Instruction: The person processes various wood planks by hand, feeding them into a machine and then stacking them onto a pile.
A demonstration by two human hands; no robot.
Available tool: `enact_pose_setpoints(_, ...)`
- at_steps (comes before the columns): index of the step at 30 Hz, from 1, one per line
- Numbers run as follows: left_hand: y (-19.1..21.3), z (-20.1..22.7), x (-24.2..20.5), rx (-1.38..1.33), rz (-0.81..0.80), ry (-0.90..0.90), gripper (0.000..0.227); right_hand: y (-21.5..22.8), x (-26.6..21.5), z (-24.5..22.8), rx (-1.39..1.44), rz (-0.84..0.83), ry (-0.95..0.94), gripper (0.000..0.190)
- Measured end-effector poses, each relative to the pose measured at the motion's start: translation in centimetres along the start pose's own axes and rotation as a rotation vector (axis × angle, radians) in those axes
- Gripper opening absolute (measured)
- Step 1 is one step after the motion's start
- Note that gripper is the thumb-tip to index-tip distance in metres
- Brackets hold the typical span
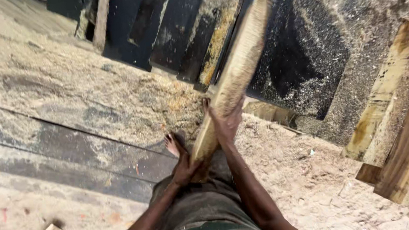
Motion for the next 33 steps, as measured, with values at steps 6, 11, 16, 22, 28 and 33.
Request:
enact_pose_setpoints(6, 2.7, 1.2, 2.4, -0.423, -0.002, 0.185, 0.078, -2.9, 2.8, -3.2, -0.031, -0.044, 0.043, 0.137)
enact_pose_setpoints(11, 2.3, 6.1, 7.5, -0.408, 0.011, 0.022, 0.074, -3.4, 7.6, -4.7, -0.052, -0.027, 0.103, 0.135)
enact_pose_setpoints(16, 1.7, 7.3, 11.2, -0.407, -0.007, 0.114, 0.077, -5.1, 12.5, -4.4, -0.1, -0.077, 0.074, 0.135)
enact_pose_setpoints(22, 2.2, 14.1, 21.8, -0.249, 0.04, 0.13, 0.092, -6.7, 21.5, -6.9, -0.084, -0.042, -0.066, 0.139)
enact_pose_setpoints(28, 5.2, 19.9, 19.3, -0.201, 0.23, 0.279, 0.109, -8.7, 26.5, -6.8, -0.134, -0.021, 0.086, 0.138)
enact_pose_setpoints(33, 9.9, 24.3, 11.9, 0.104, 0.432, -0.122, 0.096, -6.7, 25.0, -7.1, 0.009, -0.111, 0.369, 0.14)
Point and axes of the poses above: each hand's wrist, its own x-axis towards the middle knuckle, its own y-axis out of the back of the hand, z = x × y, the point moved 5 cm from there along x, towards the middle knuckle, and after that the axes turned 10 degrees about z, right-handed, at the moved point
